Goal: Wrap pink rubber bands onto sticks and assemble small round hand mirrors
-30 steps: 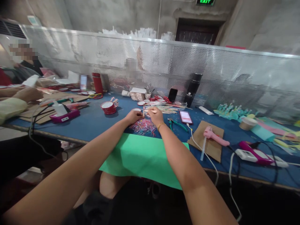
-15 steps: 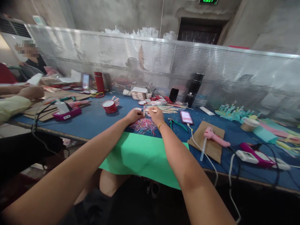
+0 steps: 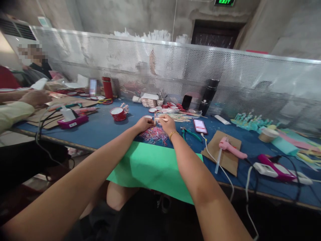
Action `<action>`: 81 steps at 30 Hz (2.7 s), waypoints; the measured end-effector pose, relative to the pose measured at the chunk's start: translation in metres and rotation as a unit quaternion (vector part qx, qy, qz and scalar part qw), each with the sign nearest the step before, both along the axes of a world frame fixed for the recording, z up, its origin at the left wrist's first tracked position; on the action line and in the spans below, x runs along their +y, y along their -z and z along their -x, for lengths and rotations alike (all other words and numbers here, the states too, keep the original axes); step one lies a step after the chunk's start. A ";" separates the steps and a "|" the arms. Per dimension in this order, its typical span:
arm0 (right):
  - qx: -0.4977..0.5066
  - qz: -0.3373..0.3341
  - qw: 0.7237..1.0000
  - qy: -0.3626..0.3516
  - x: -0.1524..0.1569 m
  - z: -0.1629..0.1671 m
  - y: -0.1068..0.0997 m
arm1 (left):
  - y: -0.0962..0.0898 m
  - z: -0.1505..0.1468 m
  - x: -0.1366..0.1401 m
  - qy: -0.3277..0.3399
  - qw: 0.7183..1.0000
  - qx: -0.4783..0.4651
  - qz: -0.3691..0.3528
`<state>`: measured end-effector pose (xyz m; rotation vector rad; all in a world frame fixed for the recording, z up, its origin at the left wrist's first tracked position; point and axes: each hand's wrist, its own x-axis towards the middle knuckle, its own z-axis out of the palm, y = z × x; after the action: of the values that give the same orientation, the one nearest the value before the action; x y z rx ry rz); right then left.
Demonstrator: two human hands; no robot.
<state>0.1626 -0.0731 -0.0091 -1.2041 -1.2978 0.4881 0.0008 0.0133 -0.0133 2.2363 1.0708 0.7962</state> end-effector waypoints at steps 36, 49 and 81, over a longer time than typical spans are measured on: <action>0.019 0.011 1.000 0.010 0.004 -0.002 0.003 | -0.003 0.001 -0.004 -0.018 1.000 0.010 -0.001; 0.022 0.000 1.000 0.009 0.003 -0.001 0.002 | -0.002 0.002 -0.002 -0.004 1.000 -0.009 0.000; -0.010 0.012 1.000 0.023 0.001 -0.001 -0.001 | -0.005 0.001 -0.005 -0.017 1.000 0.014 -0.005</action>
<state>0.1638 -0.0726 -0.0085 -1.2595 -1.2815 0.4615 0.0000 0.0087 -0.0084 2.2497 1.1225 0.7883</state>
